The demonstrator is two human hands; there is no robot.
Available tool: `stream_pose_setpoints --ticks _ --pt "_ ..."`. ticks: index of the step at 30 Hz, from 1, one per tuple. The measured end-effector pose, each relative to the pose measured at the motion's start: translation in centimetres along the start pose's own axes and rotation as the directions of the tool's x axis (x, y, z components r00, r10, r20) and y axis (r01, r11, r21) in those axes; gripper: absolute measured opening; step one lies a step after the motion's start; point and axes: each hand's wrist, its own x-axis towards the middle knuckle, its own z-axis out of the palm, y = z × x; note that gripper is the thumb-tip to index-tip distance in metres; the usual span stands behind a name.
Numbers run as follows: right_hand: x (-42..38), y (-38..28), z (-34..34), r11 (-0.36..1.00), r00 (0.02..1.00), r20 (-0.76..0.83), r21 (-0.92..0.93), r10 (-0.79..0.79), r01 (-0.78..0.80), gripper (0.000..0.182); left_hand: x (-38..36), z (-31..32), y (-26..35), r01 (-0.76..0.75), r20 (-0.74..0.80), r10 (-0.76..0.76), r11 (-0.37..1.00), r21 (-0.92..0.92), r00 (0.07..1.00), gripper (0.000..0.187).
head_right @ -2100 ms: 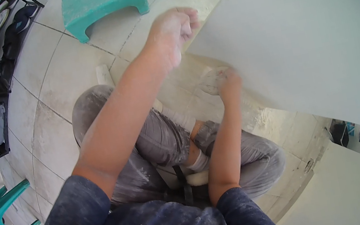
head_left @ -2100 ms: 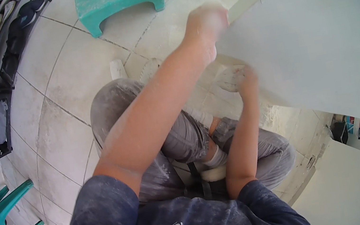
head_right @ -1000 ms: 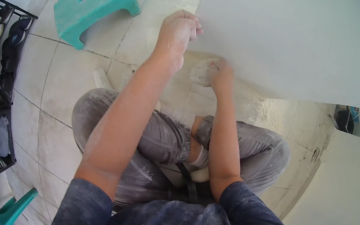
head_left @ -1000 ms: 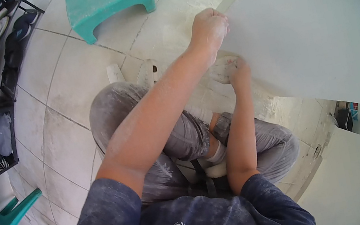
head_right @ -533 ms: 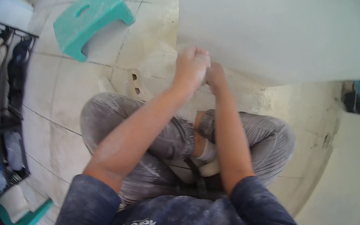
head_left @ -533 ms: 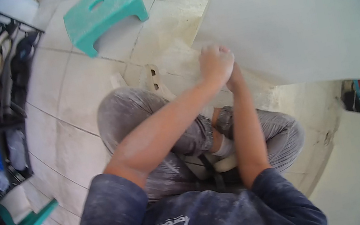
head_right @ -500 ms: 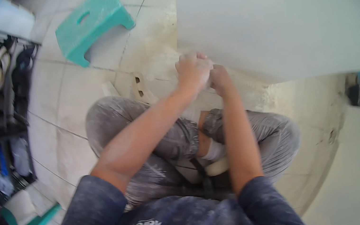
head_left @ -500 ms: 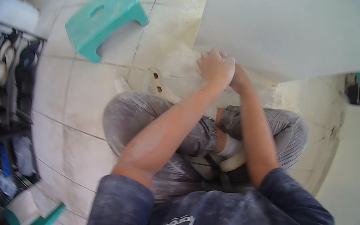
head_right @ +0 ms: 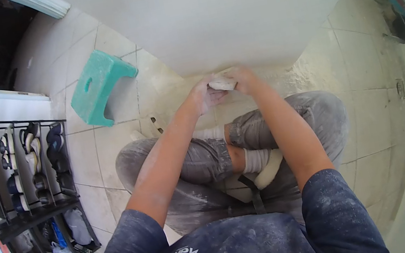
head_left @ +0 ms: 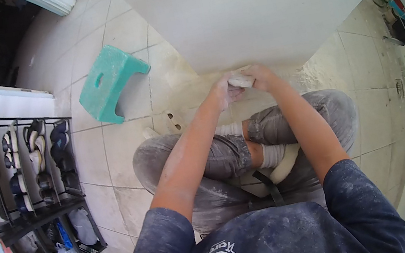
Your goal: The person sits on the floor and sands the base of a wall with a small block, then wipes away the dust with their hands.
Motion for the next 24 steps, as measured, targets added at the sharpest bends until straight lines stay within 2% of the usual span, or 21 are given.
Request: stream_pose_setpoints --ticks 2,5,8,11,14,17,18,21,23,24 --pt "3.6 2.8 0.5 0.994 0.983 -0.172 0.083 -0.060 0.075 0.023 1.4 -1.4 0.5 -0.059 -0.079 0.053 0.996 -0.073 0.995 0.044" --pt "4.7 3.2 1.3 0.986 0.974 -0.223 0.159 -0.023 0.059 0.024 3.3 -2.5 1.4 -0.089 -0.057 0.080 0.980 -0.178 0.995 0.041" --pt "2.6 0.9 2.3 0.983 0.980 -0.192 0.180 0.058 -0.023 0.025 3.2 -1.0 2.0 -0.004 0.000 0.004 0.963 -0.271 1.000 0.045" --pt "0.7 0.1 4.2 0.989 0.952 -0.293 0.087 -0.086 0.116 0.025 1.5 0.5 2.8 -0.045 -0.017 0.042 0.937 -0.347 0.999 0.046" --pt "1.6 0.1 3.3 0.995 0.950 -0.307 0.065 -0.055 0.078 0.025 1.9 0.7 2.9 -0.008 0.053 0.029 0.933 -0.361 0.998 0.041" --pt "4.4 2.2 1.1 0.993 0.957 -0.291 0.119 0.012 0.024 0.021 2.7 0.5 1.6 -0.086 -0.020 0.083 0.962 -0.260 0.996 0.032" --pt "3.5 1.8 2.0 0.993 0.954 -0.301 0.104 -0.014 0.047 0.018 2.5 0.3 1.7 -0.097 -0.015 0.096 0.959 -0.267 0.995 0.029" --pt "1.6 0.8 4.1 0.997 0.904 -0.422 -0.014 -0.074 0.076 0.019 3.2 -0.1 2.4 -0.120 0.040 0.134 0.961 -0.251 0.990 0.024" --pt "2.4 0.6 2.7 0.994 0.932 -0.355 -0.102 -0.068 0.034 0.019 4.1 -0.8 1.6 -0.102 0.096 0.125 0.971 -0.218 0.987 0.024" --pt "2.1 1.2 2.5 0.991 0.946 -0.322 -0.136 -0.051 0.007 0.019 3.8 -0.8 1.1 -0.101 0.074 0.118 0.973 -0.207 0.990 0.022"
